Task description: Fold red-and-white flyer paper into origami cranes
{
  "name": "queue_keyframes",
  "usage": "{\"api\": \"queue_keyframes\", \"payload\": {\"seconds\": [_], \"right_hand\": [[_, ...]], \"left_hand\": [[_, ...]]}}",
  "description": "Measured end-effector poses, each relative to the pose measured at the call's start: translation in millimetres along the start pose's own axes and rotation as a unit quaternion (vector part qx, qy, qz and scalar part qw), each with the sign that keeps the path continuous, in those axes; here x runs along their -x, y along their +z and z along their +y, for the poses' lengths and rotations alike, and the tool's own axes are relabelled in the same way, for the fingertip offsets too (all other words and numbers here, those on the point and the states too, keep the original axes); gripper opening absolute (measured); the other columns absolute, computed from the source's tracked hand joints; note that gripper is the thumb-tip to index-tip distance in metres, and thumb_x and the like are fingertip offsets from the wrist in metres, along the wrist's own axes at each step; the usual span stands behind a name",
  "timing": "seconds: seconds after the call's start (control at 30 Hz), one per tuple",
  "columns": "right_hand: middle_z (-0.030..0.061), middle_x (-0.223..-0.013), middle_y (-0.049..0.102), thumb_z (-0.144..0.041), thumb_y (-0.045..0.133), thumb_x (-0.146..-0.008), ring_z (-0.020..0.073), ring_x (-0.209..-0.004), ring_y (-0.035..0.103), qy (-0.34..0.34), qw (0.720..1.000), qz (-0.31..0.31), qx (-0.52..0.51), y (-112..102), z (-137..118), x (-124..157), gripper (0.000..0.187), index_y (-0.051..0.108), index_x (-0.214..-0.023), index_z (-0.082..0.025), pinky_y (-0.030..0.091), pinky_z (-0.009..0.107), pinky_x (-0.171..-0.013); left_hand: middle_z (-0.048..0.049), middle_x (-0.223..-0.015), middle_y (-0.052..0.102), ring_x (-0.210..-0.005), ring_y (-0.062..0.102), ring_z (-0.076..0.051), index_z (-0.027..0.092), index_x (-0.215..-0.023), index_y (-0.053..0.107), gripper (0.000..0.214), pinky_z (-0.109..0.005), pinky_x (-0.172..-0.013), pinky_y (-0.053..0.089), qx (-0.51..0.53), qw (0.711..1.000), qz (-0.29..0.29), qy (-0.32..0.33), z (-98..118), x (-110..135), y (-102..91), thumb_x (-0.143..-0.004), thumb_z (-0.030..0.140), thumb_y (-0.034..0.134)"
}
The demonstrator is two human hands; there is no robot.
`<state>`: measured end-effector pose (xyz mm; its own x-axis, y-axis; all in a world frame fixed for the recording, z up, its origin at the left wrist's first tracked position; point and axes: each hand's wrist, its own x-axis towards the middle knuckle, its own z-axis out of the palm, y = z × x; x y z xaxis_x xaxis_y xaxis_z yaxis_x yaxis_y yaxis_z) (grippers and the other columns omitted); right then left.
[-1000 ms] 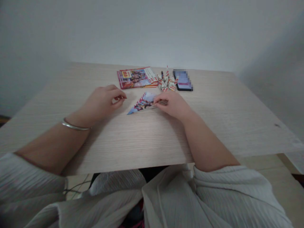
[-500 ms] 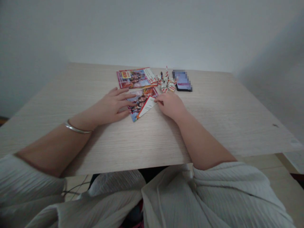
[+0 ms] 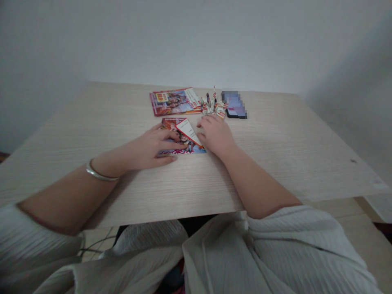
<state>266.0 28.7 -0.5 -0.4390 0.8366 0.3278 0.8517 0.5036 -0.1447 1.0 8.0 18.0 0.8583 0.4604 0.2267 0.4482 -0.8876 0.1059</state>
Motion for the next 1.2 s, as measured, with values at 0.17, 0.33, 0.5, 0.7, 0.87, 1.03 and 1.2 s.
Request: {"api": "queue_keyframes", "payload": {"seconds": [0.17,0.33,0.5,0.7,0.87,1.03,1.2], "right_hand": [[0.0108,-0.129,0.076,-0.016,0.058,-0.093,0.0296,-0.124,0.067,-0.001,0.997,0.034,-0.075,-0.4,2.9,1.9,0.027,0.08,-0.109,-0.022,0.048,0.05,-0.114],[0.0116,-0.124,0.079,-0.014,0.057,-0.092,0.0284,-0.12,0.07,-0.014,0.99,0.054,-0.13,-5.0,4.6,1.3,0.032,0.078,-0.115,-0.02,0.05,0.048,-0.112],[0.0124,-0.127,0.079,-0.024,0.063,-0.095,0.0297,-0.12,0.07,-0.114,0.986,-0.032,-0.117,-4.6,-0.9,-1.2,0.028,0.08,-0.116,-0.02,0.049,0.049,-0.112],[0.0131,-0.137,0.075,-0.018,0.057,-0.097,0.0297,-0.126,0.067,-0.125,0.987,-0.074,-0.075,-4.3,-4.3,-2.4,0.036,0.078,-0.126,-0.018,0.046,0.05,-0.117],[0.012,-0.138,0.075,-0.015,0.058,-0.097,0.0308,-0.126,0.067,-0.127,0.986,-0.074,-0.08,-3.4,-2.1,-0.3,0.037,0.078,-0.128,-0.02,0.046,0.055,-0.117],[0.0138,-0.138,0.075,-0.016,0.058,-0.097,0.0306,-0.125,0.068,-0.133,0.985,-0.063,-0.086,0.0,0.6,1.4,0.036,0.078,-0.128,-0.018,0.047,0.054,-0.116],[0.0153,-0.141,0.073,-0.026,0.063,-0.098,0.0317,-0.131,0.066,-0.139,0.984,-0.067,-0.087,-0.1,0.3,3.9,0.038,0.077,-0.131,-0.016,0.046,0.052,-0.118]], "left_hand": [[-0.0135,-0.139,0.069,-0.129,0.06,-0.031,0.025,-0.134,0.075,0.04,-0.05,-0.116,0.044,0.034,0.999,0.01,-0.017,1.1,0.0,3.4,-0.099,0.035,0.058],[-0.0156,-0.144,0.067,-0.129,0.06,-0.033,0.021,-0.143,0.069,0.046,-0.05,-0.114,0.045,-0.007,0.999,-0.026,-0.03,5.5,-0.5,2.2,-0.103,0.039,0.057],[-0.017,-0.144,0.068,-0.131,0.062,-0.034,0.014,-0.146,0.066,0.048,-0.052,-0.112,0.046,-0.052,0.998,-0.043,-0.013,16.4,-2.1,-3.2,-0.106,0.037,0.052],[-0.0161,-0.142,0.07,-0.127,0.064,-0.035,0.015,-0.14,0.069,0.046,-0.052,-0.113,0.046,-0.065,0.997,-0.035,-0.005,18.6,-1.0,-5.1,-0.103,0.038,0.056],[-0.0178,-0.167,0.044,-0.154,0.037,-0.047,0.024,-0.152,0.061,0.061,-0.066,-0.124,0.031,-0.063,0.997,-0.041,-0.02,6.0,4.7,-0.7,-0.095,0.046,0.066],[-0.0207,-0.161,0.053,-0.149,0.048,-0.041,0.018,-0.156,0.054,0.069,-0.059,-0.124,0.035,-0.035,0.994,-0.093,-0.052,0.4,3.3,-4.0,-0.098,0.054,0.06],[-0.0101,-0.128,0.076,-0.119,0.07,-0.026,0.02,-0.128,0.072,0.042,-0.039,-0.105,0.052,-0.005,0.992,-0.091,-0.085,4.9,0.5,-15.5,-0.106,0.043,0.045]]}}
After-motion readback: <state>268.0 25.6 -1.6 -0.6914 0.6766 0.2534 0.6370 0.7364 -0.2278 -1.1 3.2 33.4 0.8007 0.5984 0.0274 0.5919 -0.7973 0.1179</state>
